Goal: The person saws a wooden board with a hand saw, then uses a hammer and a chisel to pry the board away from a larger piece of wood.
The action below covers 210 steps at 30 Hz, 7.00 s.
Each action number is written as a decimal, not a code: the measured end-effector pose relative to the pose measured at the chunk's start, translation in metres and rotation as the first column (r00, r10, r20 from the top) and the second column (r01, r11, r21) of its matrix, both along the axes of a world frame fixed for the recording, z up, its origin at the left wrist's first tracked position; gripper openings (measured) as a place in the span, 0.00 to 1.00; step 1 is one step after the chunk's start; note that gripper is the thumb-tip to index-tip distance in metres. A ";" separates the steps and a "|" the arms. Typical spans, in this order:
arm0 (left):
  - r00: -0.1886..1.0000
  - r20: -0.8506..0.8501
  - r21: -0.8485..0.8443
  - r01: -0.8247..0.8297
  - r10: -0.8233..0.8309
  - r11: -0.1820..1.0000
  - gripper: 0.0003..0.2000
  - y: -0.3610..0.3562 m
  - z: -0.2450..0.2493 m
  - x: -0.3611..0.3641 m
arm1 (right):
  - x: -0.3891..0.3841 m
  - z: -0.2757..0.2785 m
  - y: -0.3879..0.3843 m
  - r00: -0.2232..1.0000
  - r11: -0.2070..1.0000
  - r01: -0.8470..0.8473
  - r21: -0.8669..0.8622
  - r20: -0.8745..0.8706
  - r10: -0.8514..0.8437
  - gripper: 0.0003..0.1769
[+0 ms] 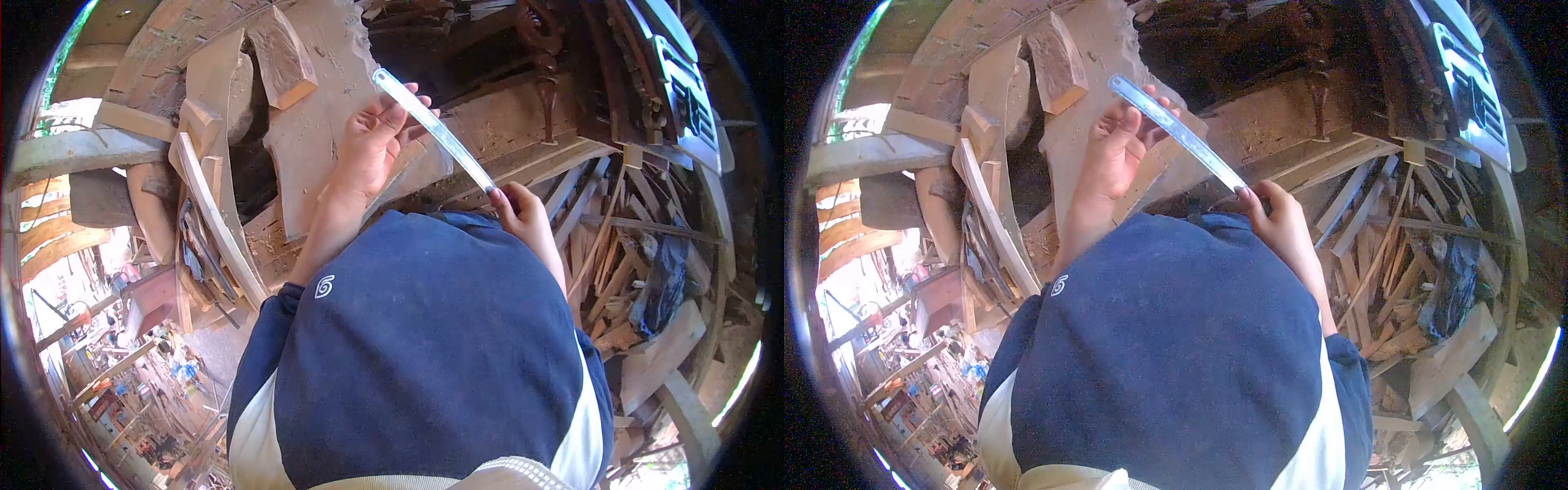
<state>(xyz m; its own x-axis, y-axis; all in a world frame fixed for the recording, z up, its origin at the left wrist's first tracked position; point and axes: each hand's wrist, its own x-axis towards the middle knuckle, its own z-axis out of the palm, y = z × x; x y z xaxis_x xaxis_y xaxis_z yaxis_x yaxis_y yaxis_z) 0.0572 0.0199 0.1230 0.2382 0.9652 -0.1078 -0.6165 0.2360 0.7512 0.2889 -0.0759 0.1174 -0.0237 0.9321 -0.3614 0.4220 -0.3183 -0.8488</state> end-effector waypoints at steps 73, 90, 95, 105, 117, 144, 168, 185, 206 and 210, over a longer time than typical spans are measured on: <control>-0.508 -0.859 -0.097 0.286 0.064 0.953 0.60 -0.041 -0.114 -0.019 | -0.060 -0.069 0.008 0.712 0.909 -0.333 -0.250 0.566 0.416 0.06; -0.473 -0.879 -0.087 0.283 0.060 0.955 0.60 -0.041 -0.117 -0.023 | -0.076 -0.085 0.029 0.678 0.900 -0.378 -0.217 0.597 0.429 0.10; -0.462 -0.885 -0.082 0.284 0.061 0.955 0.58 -0.041 -0.114 -0.023 | -0.050 -0.059 0.003 0.654 0.858 -0.317 -0.404 0.562 0.506 0.12; -0.450 -0.888 -0.040 0.281 0.095 0.959 0.52 -0.041 -0.120 -0.026 | -0.035 -0.078 -0.010 0.716 0.887 -0.422 -0.188 0.530 0.454 0.13; -0.470 -0.881 -0.207 0.288 -0.051 0.935 0.64 -0.033 -0.109 -0.028 | -0.038 -0.071 0.007 0.725 0.891 -0.380 -0.247 0.519 0.453 0.11; -0.453 -0.892 -0.151 0.278 -0.010 0.949 0.63 -0.032 -0.111 -0.025 | -0.036 -0.047 0.017 0.657 0.849 -0.370 -0.376 0.540 0.526 0.10; -0.413 -0.910 -0.157 0.284 -0.027 0.946 0.58 -0.033 -0.111 -0.028 | -0.021 -0.086 0.009 0.706 0.864 -0.417 -0.284 0.497 0.504 0.11; -0.543 -0.839 -0.146 0.296 0.041 0.944 0.58 -0.036 -0.133 -0.020 | -0.040 -0.098 0.029 0.731 0.869 -0.461 -0.181 0.477 0.488 0.10; -0.556 -0.826 -0.089 0.290 0.092 0.953 0.49 -0.040 -0.142 -0.019 | -0.020 -0.080 0.002 0.702 0.883 -0.396 -0.251 0.537 0.468 0.15; -0.556 -0.828 -0.092 0.275 0.080 0.957 0.60 -0.039 -0.137 -0.018 | -0.016 -0.076 0.005 0.734 0.880 -0.384 -0.278 0.487 0.474 0.15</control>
